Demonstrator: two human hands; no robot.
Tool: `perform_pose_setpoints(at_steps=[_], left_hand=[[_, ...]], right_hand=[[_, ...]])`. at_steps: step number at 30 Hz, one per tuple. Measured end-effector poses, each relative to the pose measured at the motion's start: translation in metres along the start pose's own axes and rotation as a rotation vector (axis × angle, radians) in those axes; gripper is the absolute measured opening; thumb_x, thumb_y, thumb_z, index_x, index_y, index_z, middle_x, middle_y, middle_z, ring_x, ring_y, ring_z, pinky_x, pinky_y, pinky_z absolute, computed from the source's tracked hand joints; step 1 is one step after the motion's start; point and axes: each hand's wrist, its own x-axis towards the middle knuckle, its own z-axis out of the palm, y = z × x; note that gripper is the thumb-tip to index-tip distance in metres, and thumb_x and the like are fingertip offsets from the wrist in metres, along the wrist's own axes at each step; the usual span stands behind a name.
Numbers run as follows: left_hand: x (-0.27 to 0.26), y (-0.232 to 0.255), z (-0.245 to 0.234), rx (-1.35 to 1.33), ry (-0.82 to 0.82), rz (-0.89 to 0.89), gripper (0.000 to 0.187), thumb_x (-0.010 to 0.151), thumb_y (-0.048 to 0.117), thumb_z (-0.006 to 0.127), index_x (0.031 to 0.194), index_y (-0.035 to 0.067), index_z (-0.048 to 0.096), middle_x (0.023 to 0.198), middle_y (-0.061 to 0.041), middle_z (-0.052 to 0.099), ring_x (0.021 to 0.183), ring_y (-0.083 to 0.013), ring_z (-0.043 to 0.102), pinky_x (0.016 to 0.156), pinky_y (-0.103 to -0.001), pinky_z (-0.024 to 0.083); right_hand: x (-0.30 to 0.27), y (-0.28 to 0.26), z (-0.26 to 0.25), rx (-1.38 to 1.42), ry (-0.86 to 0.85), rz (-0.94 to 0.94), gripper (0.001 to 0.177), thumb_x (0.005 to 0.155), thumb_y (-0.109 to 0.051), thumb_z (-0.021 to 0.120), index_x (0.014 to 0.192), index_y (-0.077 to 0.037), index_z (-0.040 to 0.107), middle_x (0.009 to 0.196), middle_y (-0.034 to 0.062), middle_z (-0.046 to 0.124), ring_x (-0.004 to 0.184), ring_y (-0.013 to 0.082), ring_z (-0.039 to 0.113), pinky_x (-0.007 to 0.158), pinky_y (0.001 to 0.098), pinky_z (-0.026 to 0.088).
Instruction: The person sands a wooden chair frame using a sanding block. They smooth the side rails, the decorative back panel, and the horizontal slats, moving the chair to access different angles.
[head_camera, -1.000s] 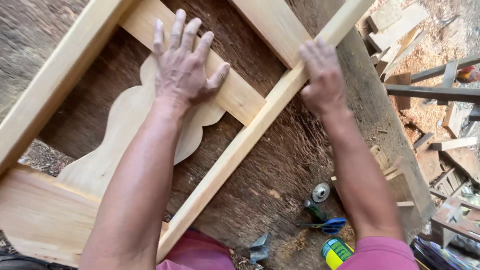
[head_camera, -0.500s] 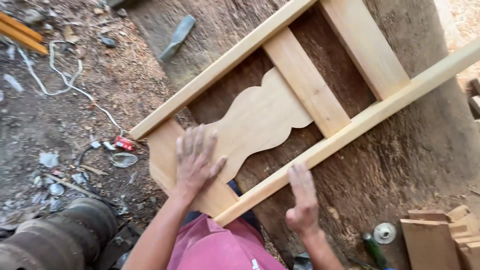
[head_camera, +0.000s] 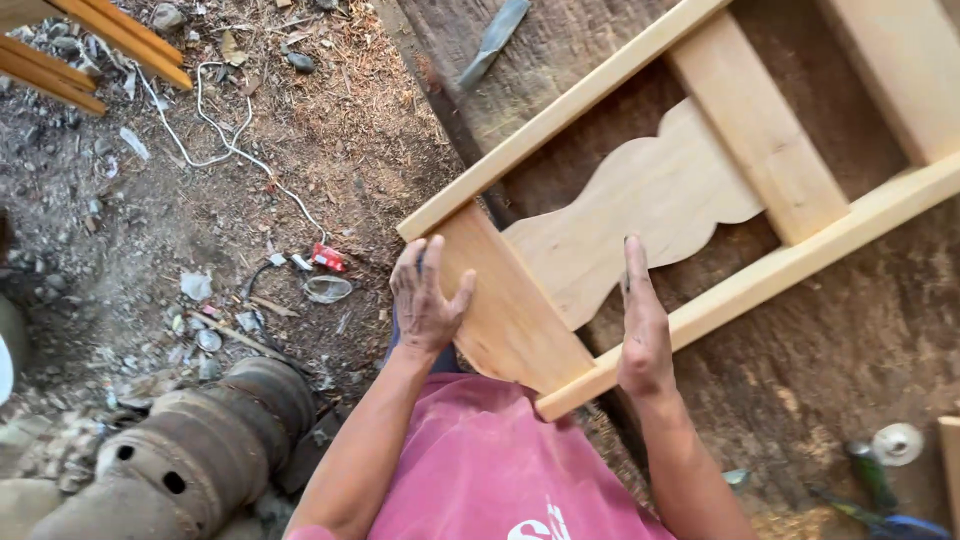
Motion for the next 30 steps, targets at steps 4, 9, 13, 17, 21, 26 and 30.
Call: perform_pose_setpoints(at_steps=[4, 9, 13, 17, 21, 26, 30], left_hand=[[0.047, -0.044, -0.02, -0.354, 0.039, -0.109, 0.088, 0.077, 0.052, 0.088, 0.144, 0.006, 0.054, 0.137, -0.019, 0.052, 0.132, -0.0396, 0.051, 0.116, -0.052, 0.036], [0.091, -0.115, 0.002, -0.848, -0.556, -0.073, 0.089, 0.069, 0.025, 0.093, 0.151, 0.026, 0.055, 0.144, -0.009, 0.064, 0.134, -0.0298, 0.059, 0.113, -0.044, 0.046], [0.116, -0.131, 0.006, -0.902, -0.975, -0.06, 0.078, 0.091, 0.035, 0.068, 0.162, 0.026, 0.037, 0.109, -0.028, 0.073, 0.103, -0.0519, 0.068, 0.087, -0.056, 0.051], [0.161, -0.099, -0.04, -0.801, -1.076, 0.049, 0.095, 0.082, 0.034, 0.072, 0.163, 0.024, 0.023, 0.098, -0.043, 0.064, 0.097, -0.0666, 0.06, 0.077, -0.068, 0.045], [0.118, -0.141, 0.007, -0.731, -1.168, 0.051, 0.099, 0.082, 0.043, 0.073, 0.164, 0.035, 0.018, 0.097, -0.035, 0.066, 0.099, -0.0601, 0.064, 0.08, -0.062, 0.046], [0.132, -0.135, -0.006, -0.746, -1.02, 0.239, 0.102, 0.092, 0.055, 0.075, 0.166, 0.018, 0.016, 0.074, -0.033, 0.06, 0.061, -0.0492, 0.056, 0.057, -0.052, 0.037], [0.15, -0.134, -0.015, -0.812, -1.091, 0.301, 0.105, 0.094, 0.048, 0.077, 0.166, 0.015, 0.008, 0.081, -0.032, 0.065, 0.066, -0.0478, 0.061, 0.06, -0.047, 0.043]], right_hand=[[0.027, -0.025, 0.098, -0.337, 0.046, -0.079, 0.14, 0.07, -0.099, 0.034, 0.163, 0.005, 0.017, 0.169, 0.0275, 0.01, 0.155, 0.0384, 0.005, 0.129, 0.0497, 0.004], [0.059, 0.021, 0.26, -0.671, 0.091, -0.129, 0.128, 0.079, -0.092, -0.006, 0.163, 0.002, 0.016, 0.172, 0.0234, 0.008, 0.158, 0.0409, 0.0, 0.128, 0.0495, -0.006], [0.083, 0.031, 0.324, -1.021, 0.14, 0.104, 0.134, 0.039, -0.034, 0.061, 0.164, 0.001, 0.024, 0.171, 0.0218, 0.02, 0.159, 0.0375, 0.012, 0.129, 0.0473, 0.0], [0.12, 0.038, 0.306, -1.15, 0.334, 0.189, 0.127, 0.045, -0.024, 0.052, 0.165, 0.002, 0.02, 0.172, 0.0237, 0.009, 0.159, 0.0401, 0.004, 0.128, 0.0464, -0.004], [0.164, 0.017, 0.262, -1.042, 0.403, 0.213, 0.109, 0.067, -0.033, 0.046, 0.166, -0.001, 0.013, 0.174, 0.0194, -0.001, 0.161, 0.0361, -0.004, 0.13, 0.0455, -0.005], [0.21, 0.014, 0.196, -1.187, 0.348, 0.485, 0.097, 0.091, 0.01, 0.049, 0.168, -0.005, -0.008, 0.174, 0.0167, -0.016, 0.165, 0.031, -0.013, 0.146, 0.0485, 0.0], [0.174, 0.012, 0.259, -1.088, 0.453, 0.401, 0.104, 0.095, -0.039, 0.059, 0.167, 0.0, -0.004, 0.175, 0.0244, -0.005, 0.166, 0.0422, -0.005, 0.142, 0.0585, 0.004]])
